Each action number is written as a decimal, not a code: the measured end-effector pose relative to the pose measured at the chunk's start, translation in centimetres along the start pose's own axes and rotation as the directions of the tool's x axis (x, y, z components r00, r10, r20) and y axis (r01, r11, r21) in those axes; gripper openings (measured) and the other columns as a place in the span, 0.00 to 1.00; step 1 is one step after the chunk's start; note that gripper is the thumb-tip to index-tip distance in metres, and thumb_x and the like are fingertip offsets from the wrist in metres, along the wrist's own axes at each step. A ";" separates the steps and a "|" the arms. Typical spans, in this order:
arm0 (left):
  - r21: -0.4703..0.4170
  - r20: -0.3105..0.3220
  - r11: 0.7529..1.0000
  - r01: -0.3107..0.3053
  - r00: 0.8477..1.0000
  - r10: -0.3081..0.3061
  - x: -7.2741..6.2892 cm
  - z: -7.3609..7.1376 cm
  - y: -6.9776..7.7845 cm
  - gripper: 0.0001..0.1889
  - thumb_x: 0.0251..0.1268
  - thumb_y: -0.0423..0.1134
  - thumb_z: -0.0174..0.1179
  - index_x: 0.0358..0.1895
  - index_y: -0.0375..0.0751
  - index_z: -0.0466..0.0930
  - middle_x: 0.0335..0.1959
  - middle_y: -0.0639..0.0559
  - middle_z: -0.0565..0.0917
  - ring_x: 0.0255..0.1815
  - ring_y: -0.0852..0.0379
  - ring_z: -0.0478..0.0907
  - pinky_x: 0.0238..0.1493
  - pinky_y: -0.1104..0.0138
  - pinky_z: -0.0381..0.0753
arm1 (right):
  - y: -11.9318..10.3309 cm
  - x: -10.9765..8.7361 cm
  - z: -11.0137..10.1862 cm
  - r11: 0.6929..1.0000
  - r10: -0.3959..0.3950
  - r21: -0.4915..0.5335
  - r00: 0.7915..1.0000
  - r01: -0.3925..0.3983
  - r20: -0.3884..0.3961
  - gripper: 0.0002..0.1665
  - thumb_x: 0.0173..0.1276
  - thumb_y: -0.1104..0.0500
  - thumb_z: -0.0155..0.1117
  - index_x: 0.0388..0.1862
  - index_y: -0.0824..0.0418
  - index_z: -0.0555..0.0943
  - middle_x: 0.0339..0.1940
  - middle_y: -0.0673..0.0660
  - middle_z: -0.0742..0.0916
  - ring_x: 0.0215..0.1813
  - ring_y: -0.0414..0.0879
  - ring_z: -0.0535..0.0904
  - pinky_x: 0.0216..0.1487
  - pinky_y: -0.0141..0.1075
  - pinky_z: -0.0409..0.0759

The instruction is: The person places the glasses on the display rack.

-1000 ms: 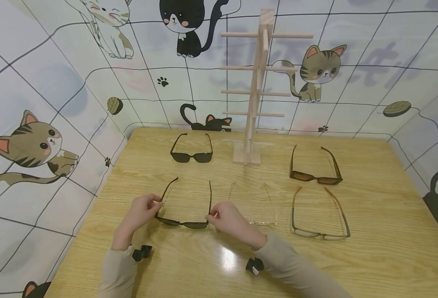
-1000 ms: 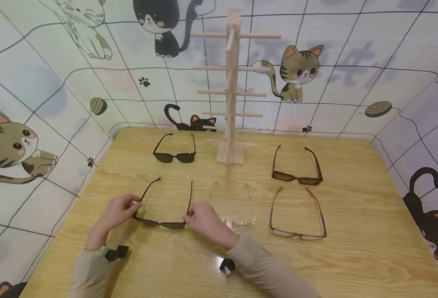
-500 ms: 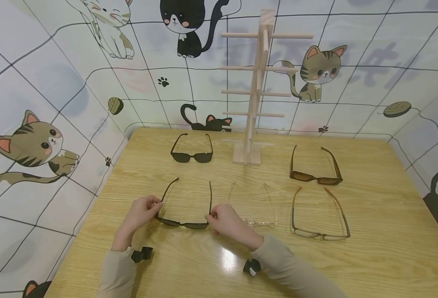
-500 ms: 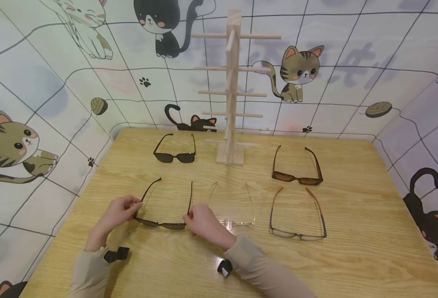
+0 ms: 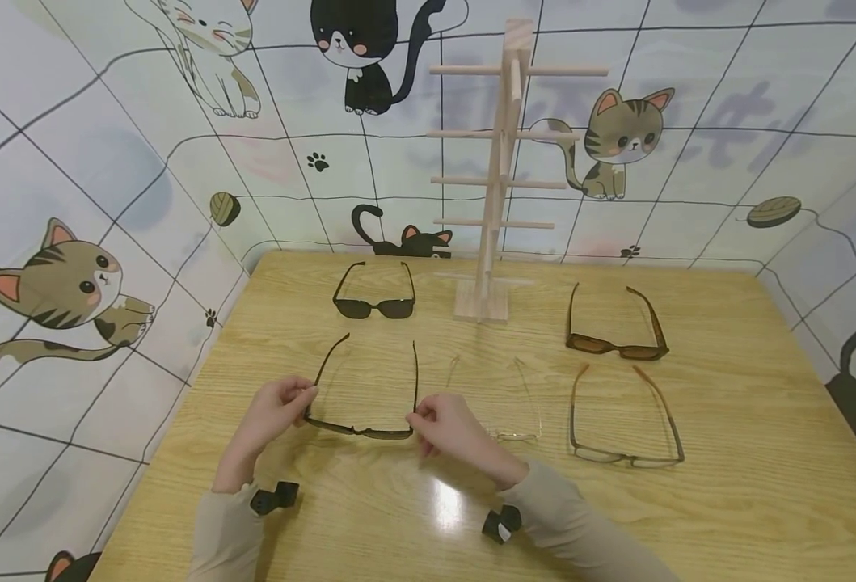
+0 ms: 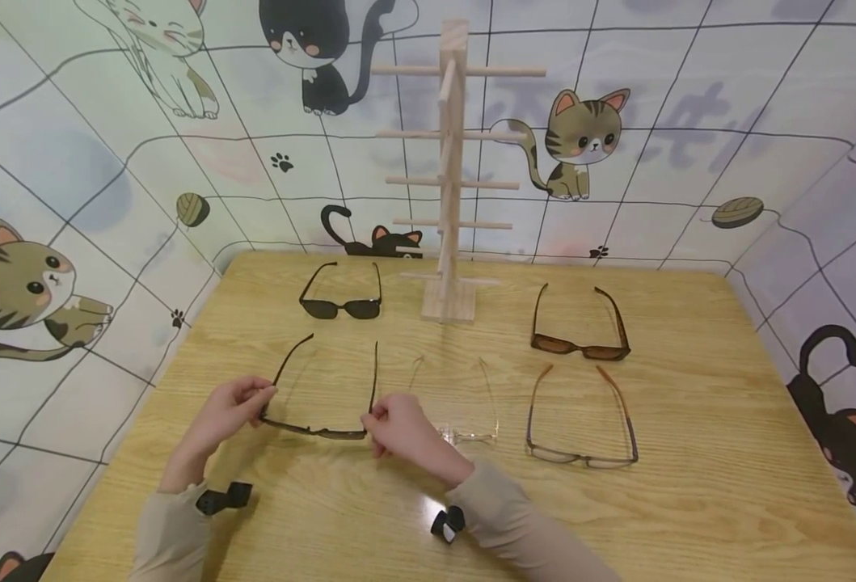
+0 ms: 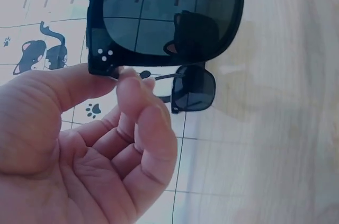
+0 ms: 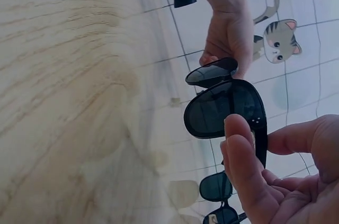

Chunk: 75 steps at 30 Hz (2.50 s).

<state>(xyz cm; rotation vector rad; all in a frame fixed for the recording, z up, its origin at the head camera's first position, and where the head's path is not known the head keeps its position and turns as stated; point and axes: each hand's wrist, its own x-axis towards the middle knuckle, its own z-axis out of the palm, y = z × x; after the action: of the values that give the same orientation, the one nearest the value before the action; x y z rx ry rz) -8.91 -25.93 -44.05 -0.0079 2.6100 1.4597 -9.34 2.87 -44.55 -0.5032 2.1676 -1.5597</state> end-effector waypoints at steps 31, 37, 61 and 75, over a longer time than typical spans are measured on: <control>-0.255 0.131 0.966 -0.040 0.988 0.076 4.7 4.2 5.6 0.10 0.70 0.38 0.54 0.42 0.31 0.74 0.20 0.52 0.76 0.18 0.60 0.73 0.28 0.61 0.81 | -0.3 -2.8 -8.6 0.991 0.019 0.136 0.995 -0.006 -0.096 0.15 0.70 0.61 0.55 0.37 0.76 0.76 0.24 0.64 0.83 0.24 0.51 0.83 0.30 0.51 0.82; -0.299 0.156 0.954 -0.030 0.985 0.080 5.8 5.5 6.3 0.11 0.69 0.37 0.54 0.43 0.30 0.74 0.20 0.52 0.75 0.18 0.59 0.73 0.28 0.64 0.80 | 0.0 -3.2 -9.9 0.991 0.036 0.130 0.990 -0.018 -0.135 0.16 0.70 0.61 0.56 0.37 0.77 0.76 0.26 0.68 0.83 0.24 0.50 0.83 0.29 0.51 0.82; -0.404 0.127 0.914 0.041 0.992 0.011 10.4 9.5 9.9 0.10 0.68 0.40 0.55 0.40 0.33 0.77 0.21 0.52 0.75 0.19 0.60 0.72 0.26 0.68 0.76 | 1.5 -2.3 -15.6 0.992 0.048 0.128 0.959 -0.012 -0.279 0.16 0.71 0.60 0.56 0.35 0.75 0.76 0.20 0.55 0.82 0.21 0.46 0.81 0.27 0.44 0.83; -0.531 0.069 0.841 0.102 0.995 -0.077 12.8 11.0 10.7 0.11 0.66 0.39 0.58 0.40 0.31 0.79 0.22 0.53 0.76 0.22 0.61 0.73 0.25 0.71 0.72 | 1.8 -0.1 -17.9 0.984 0.146 0.146 0.934 -0.103 -0.325 0.19 0.72 0.56 0.53 0.39 0.75 0.75 0.20 0.52 0.81 0.21 0.42 0.80 0.26 0.36 0.82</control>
<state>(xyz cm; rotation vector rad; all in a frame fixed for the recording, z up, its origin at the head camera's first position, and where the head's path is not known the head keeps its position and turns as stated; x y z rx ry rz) -21.00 -10.10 -42.37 -0.1559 2.0459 2.0681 -18.84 17.77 -41.18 -0.0566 2.2681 -1.8032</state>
